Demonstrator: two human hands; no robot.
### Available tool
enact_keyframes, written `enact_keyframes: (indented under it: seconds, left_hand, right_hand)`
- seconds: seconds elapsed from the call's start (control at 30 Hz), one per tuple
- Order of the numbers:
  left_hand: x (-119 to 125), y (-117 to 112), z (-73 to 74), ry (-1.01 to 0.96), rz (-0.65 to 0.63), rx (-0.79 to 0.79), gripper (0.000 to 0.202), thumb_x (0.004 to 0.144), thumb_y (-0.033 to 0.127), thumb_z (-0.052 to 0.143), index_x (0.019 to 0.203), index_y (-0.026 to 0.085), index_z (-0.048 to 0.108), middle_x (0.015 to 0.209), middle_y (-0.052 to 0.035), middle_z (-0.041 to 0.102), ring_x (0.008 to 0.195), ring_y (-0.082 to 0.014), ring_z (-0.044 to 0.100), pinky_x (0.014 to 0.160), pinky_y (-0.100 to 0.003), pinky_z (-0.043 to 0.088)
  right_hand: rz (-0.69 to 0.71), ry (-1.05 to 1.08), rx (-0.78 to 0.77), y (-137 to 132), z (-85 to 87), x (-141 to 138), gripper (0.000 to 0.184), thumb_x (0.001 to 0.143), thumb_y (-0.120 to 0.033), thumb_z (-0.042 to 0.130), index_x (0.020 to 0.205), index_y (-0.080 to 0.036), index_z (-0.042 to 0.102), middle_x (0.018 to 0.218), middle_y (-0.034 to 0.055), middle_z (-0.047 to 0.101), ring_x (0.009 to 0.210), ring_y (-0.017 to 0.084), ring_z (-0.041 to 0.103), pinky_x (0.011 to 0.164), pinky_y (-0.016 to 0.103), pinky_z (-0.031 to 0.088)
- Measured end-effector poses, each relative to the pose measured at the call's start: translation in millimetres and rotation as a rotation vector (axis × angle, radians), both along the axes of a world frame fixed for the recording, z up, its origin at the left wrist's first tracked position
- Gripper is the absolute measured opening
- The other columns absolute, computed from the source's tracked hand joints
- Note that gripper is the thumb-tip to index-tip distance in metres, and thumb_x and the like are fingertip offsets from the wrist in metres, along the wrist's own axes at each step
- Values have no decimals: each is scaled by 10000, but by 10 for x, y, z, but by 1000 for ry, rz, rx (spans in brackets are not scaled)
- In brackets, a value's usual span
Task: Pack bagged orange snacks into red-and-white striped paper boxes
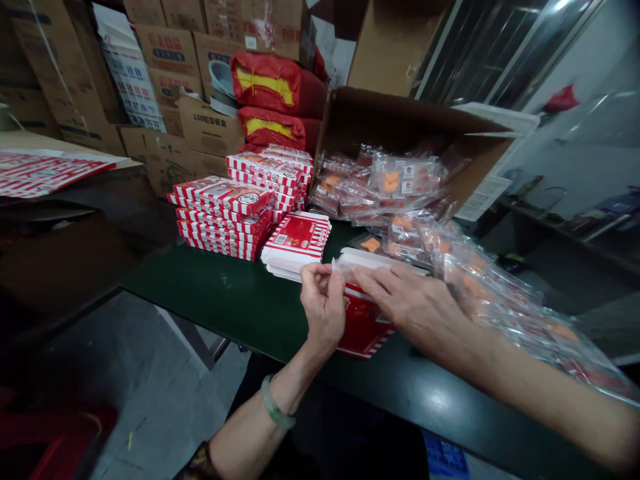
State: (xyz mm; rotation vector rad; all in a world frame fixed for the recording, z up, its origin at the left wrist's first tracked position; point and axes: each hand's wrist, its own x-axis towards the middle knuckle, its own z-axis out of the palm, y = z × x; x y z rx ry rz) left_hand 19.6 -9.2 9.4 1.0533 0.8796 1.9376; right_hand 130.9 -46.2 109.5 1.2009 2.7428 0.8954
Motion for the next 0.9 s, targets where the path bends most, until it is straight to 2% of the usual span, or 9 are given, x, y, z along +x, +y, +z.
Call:
enact_keyframes:
  seconds: [0.07,0.2,0.37,0.43,0.53,0.63,0.7,0.77,0.9]
  left_hand:
    - [19,29,0,17,50,10,97,812,222,533,818,186,443,719,29,489,619,-71,489,602,-194,411]
    - [31,75,18,42,71,-12,101,783,186,541,759,185,444,670,46,446,571,-63,424,572,-187,384]
    - [20,83,27,14,18,-28,122,789,238,556,760,182,451,685,38,481,607,-73,483,608,-196,418]
    - [28,81,9,-5,12,-25,115,810,259,551,799,182,466,716,27,507,632,-81,514,624,-204,437]
    - [43,76,-38,13,65,10,120,839,286,547,883,181,510,790,3,553,699,-96,556,674,-222,466]
    - [38,58,-101,94,142,81,150,867,307,527,946,184,561,861,-25,605,774,-117,594,736,-244,486]
    - [18,44,-148,150,172,135,171,888,304,499,974,188,591,907,-39,632,828,-130,611,784,-260,487]
    - [-11,37,-187,204,185,172,195,898,302,484,990,194,618,945,-47,648,878,-144,615,830,-276,477]
    - [-61,72,-206,278,166,158,237,897,350,479,979,206,649,942,-41,657,886,-154,610,840,-276,459]
  right_hand:
    - [-35,-3,-85,15,63,20,420,832,-45,410,1207,-189,534,909,80,654,774,200,595,586,279,410]
    - [29,106,-245,107,131,72,494,788,-36,423,1221,-260,507,952,46,629,761,153,583,564,238,357]
    - [-80,168,-468,170,139,71,210,775,-68,405,863,-151,576,753,53,624,630,141,532,592,264,374]
    - [-107,206,-534,189,159,57,254,781,-100,426,984,-151,569,772,51,639,644,149,550,596,263,388]
    - [-35,296,-616,251,216,62,470,784,-152,487,1251,-185,452,897,48,666,734,163,595,630,257,418]
    - [74,328,-800,308,299,67,513,795,-167,499,1298,-211,406,1016,42,656,812,155,604,677,256,448]
    - [41,325,-906,294,333,36,484,796,-168,499,1271,-192,415,1034,54,649,823,156,605,691,264,460]
    - [-68,315,-903,232,311,-32,451,793,-203,520,1232,-161,429,986,75,652,795,175,610,685,287,464]
    - [-141,407,-681,78,56,-166,530,799,-358,557,1249,-122,404,1030,137,617,881,249,601,727,366,466]
